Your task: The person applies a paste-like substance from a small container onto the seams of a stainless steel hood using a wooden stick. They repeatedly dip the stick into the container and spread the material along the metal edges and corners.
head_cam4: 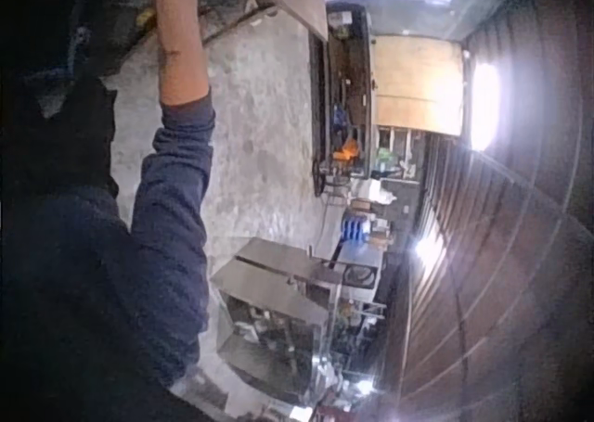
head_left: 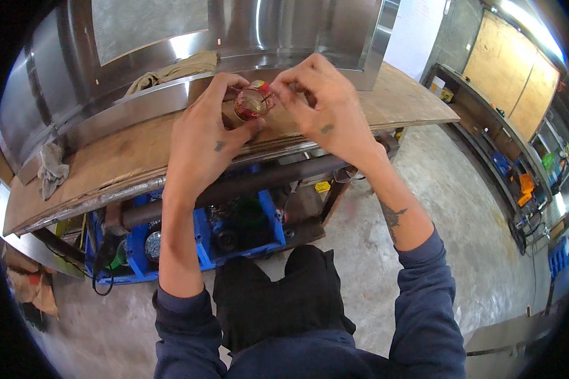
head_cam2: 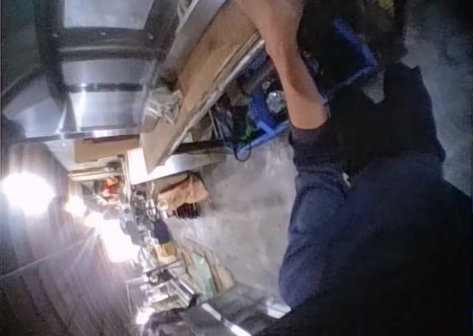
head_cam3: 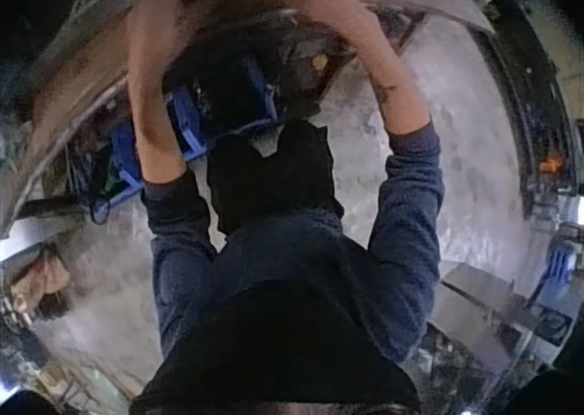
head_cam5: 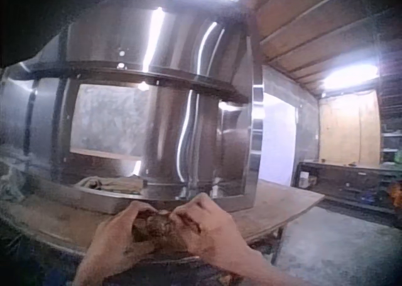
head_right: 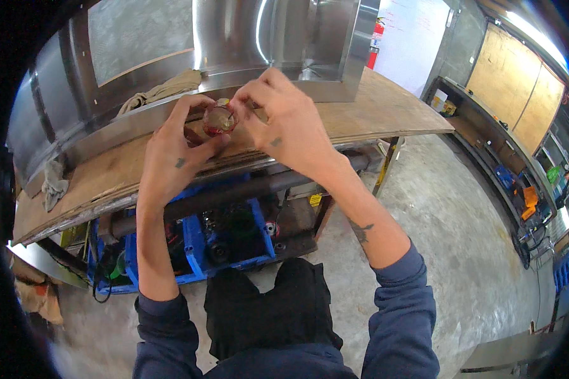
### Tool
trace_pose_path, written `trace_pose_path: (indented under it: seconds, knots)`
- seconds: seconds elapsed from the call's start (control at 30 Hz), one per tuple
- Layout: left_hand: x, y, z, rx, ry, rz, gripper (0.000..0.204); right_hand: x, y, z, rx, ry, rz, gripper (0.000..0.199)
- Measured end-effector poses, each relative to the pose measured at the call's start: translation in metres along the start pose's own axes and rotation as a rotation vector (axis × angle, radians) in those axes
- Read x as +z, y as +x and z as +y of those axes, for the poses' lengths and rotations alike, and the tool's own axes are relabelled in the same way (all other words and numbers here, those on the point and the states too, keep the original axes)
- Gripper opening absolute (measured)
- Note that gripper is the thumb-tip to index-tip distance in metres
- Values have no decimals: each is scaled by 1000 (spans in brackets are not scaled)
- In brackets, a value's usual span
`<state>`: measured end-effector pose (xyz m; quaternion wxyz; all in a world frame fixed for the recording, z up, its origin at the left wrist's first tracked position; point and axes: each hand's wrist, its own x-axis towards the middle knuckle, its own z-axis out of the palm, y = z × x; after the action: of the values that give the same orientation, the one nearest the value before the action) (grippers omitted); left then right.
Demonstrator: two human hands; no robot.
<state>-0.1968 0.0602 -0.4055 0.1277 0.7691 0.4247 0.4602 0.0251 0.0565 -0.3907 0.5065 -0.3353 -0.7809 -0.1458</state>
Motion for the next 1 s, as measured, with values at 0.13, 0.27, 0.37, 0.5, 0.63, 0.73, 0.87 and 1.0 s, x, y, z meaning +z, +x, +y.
trace_pose_path:
  seconds: [0.13, 0.27, 0.37, 0.5, 0.63, 0.73, 0.87, 1.0]
  knots:
    - [3, -1, -8, 113, -20, 75, 53, -32, 0, 7, 200, 101, 84, 9]
    - [5, 0, -10, 98, 7, 90, 55, -67, -3, 56, 277, 126, 203, 19]
    - [6, 1, 0, 37, -25, 46, 54, -94, -17, 99, 431, 105, 301, 22]
    - [4, -1, -1, 54, -31, 64, 51, -104, -37, 127, 587, 95, 252, 23]
    - [2, -2, -3, 70, -18, 72, 50, -95, -48, 128, 633, 30, 202, 22]
    - [6, 0, -9, 117, -13, 98, 50, -97, -48, 131, 593, -34, 135, 21]
    - [7, -1, -5, 102, 4, 102, 50, -97, -49, 127, 597, -41, 128, 21]
    - [3, -1, -2, 48, -15, 63, 54, -98, -46, 126, 618, -43, 86, 25]
